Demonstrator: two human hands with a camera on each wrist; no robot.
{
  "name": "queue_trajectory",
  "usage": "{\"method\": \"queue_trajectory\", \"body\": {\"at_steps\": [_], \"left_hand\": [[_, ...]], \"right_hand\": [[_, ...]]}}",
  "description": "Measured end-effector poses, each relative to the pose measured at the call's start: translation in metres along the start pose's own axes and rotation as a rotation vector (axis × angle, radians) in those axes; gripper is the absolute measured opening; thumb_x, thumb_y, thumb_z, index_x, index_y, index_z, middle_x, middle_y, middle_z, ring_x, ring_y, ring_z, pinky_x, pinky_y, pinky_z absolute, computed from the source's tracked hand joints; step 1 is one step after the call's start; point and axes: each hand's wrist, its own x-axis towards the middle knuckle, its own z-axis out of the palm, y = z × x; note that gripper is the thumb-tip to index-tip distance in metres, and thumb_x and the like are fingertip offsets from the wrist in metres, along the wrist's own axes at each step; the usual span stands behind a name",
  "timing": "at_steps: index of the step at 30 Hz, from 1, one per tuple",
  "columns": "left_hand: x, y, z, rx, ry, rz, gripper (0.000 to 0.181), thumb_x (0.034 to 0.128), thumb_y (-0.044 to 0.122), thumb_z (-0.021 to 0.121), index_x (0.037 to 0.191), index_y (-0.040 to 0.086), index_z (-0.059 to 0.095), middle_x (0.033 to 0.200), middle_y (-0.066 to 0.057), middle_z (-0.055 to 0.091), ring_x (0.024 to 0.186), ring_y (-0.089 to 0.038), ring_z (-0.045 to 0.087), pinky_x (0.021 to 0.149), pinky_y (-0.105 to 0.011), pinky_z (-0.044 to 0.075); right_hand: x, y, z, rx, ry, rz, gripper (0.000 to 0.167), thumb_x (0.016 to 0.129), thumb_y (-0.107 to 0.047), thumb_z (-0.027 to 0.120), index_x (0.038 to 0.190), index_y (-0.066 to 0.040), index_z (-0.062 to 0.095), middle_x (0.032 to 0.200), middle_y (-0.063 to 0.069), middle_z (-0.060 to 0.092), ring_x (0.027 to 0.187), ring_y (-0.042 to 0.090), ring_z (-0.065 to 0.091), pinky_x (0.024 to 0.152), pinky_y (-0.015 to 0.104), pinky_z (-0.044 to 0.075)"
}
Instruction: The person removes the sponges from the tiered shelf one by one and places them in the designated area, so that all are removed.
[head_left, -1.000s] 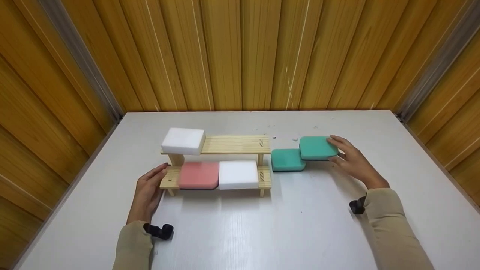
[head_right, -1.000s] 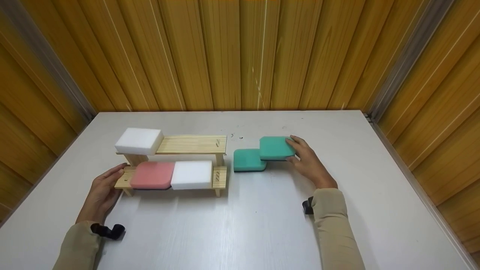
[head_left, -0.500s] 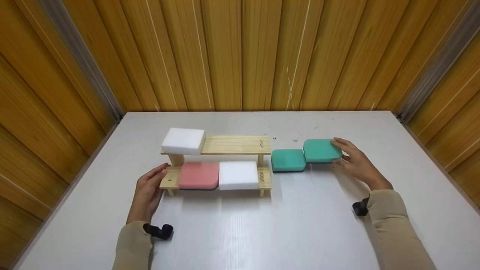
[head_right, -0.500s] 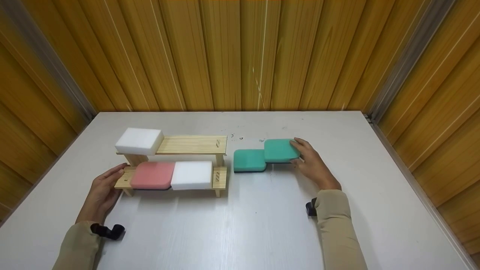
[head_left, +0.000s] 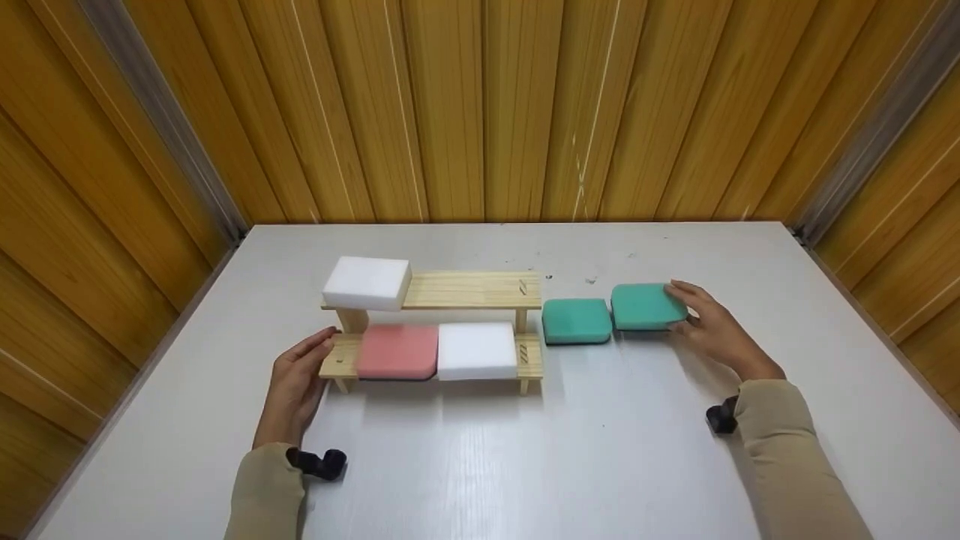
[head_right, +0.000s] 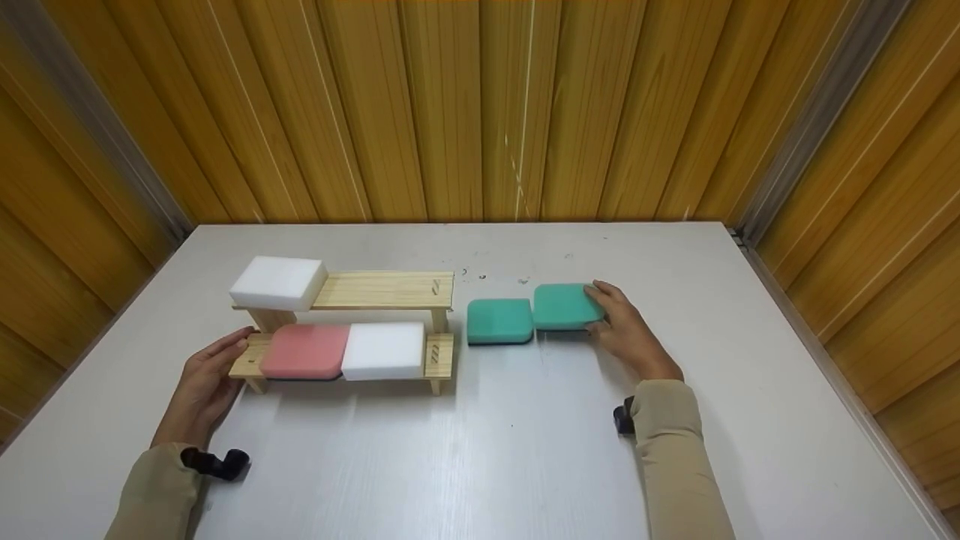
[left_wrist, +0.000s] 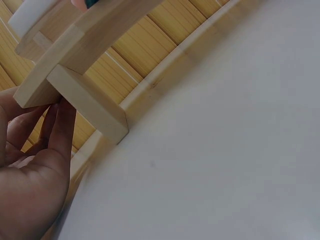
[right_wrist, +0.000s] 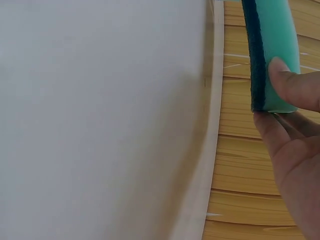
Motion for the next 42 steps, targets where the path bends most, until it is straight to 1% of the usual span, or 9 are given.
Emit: {"method": "queue_trajectory", "body": {"at_steps": [6,13,19,24,28,31,35,39,42], "left_hand": [[0.0011,-0.0011,-0.0009,-0.003,0.002,0.005,0.021,0.0894,0.002,0.065,0.092,0.02,0.075,0.105,0.008,0.069,0.107,-0.006,0.062,0.1,-0.022,0.05],[0.002,-0.0022,-0.0008,0.05,0.006,0.019,0.018,0.0892,0.004,0.066,0.098,0.019,0.072,0.104,0.011,0.068,0.106,-0.003,0.061,0.099,-0.02,0.05],[0.0014,-0.0016,-0.0002,0.039,0.004,0.019,0.019,0.0889,0.004,0.066,0.095,0.02,0.073,0.102,0.011,0.069,0.104,-0.004,0.062,0.099,-0.02,0.05],[0.0016,-0.0015,-0.0001,0.033,0.016,0.011,0.021,0.09,0.002,0.064,0.092,0.021,0.073,0.102,0.01,0.069,0.104,-0.004,0.063,0.098,-0.02,0.051],[0.0013,-0.0012,-0.0003,0.026,0.02,0.004,0.021,0.0897,0.003,0.065,0.092,0.021,0.074,0.104,0.01,0.068,0.106,-0.004,0.062,0.099,-0.021,0.05],[0.0007,-0.0011,-0.0003,0.021,0.019,0.001,0.02,0.0895,0.003,0.065,0.094,0.02,0.075,0.106,0.009,0.068,0.108,-0.005,0.061,0.1,-0.021,0.05],[0.0013,-0.0017,-0.0004,0.028,0.021,-0.004,0.02,0.0895,0.004,0.066,0.102,0.017,0.074,0.11,0.007,0.066,0.11,-0.007,0.061,0.1,-0.022,0.05],[0.0024,-0.0022,-0.0006,0.056,0.022,-0.004,0.023,0.09,0.005,0.065,0.11,0.015,0.071,0.111,0.007,0.064,0.109,-0.006,0.061,0.1,-0.021,0.05],[0.0031,-0.0024,-0.0006,0.075,0.024,0.005,0.025,0.0903,0.005,0.065,0.112,0.014,0.07,0.109,0.009,0.065,0.107,-0.004,0.062,0.1,-0.021,0.05]], "right_hand": [[0.0008,0.0021,0.0009,0.003,-0.036,0.045,0.062,0.09,0.008,0.057,0.146,0.007,0.029,0.153,0.029,0.02,0.141,0.051,0.017,0.11,0.062,0.03],[0.0034,0.0022,0.0014,-0.029,-0.07,0.106,0.062,0.093,0.002,0.056,0.148,0.004,0.028,0.155,0.026,0.019,0.142,0.049,0.015,0.112,0.061,0.028],[0.0045,0.0009,0.0015,-0.017,-0.092,0.127,0.063,0.093,0.001,0.057,0.148,0.002,0.028,0.156,0.025,0.019,0.143,0.048,0.014,0.114,0.061,0.026],[0.0049,0.0027,0.0014,-0.002,-0.113,0.153,0.064,0.093,-0.001,0.058,0.149,0.001,0.027,0.157,0.023,0.018,0.144,0.047,0.011,0.115,0.061,0.023],[0.0055,0.0051,0.0017,-0.005,-0.127,0.154,0.063,0.093,-0.001,0.057,0.149,0.002,0.027,0.157,0.023,0.018,0.144,0.047,0.011,0.115,0.061,0.022],[0.0057,0.0065,0.0023,0.001,-0.132,0.147,0.063,0.093,-0.001,0.058,0.148,0.003,0.027,0.156,0.024,0.018,0.144,0.048,0.012,0.115,0.061,0.023],[0.0058,0.0066,0.0027,-0.01,-0.144,0.141,0.063,0.093,-0.001,0.057,0.148,0.004,0.027,0.156,0.025,0.018,0.143,0.049,0.013,0.115,0.061,0.024],[0.0055,0.0063,0.0024,-0.03,-0.166,0.14,0.063,0.092,-0.002,0.058,0.148,0.004,0.028,0.156,0.026,0.018,0.142,0.05,0.014,0.115,0.063,0.021],[0.0048,0.0061,0.0026,-0.029,-0.174,0.134,0.063,0.091,-0.002,0.059,0.147,0.005,0.03,0.155,0.027,0.019,0.141,0.052,0.016,0.115,0.064,0.019]]}}
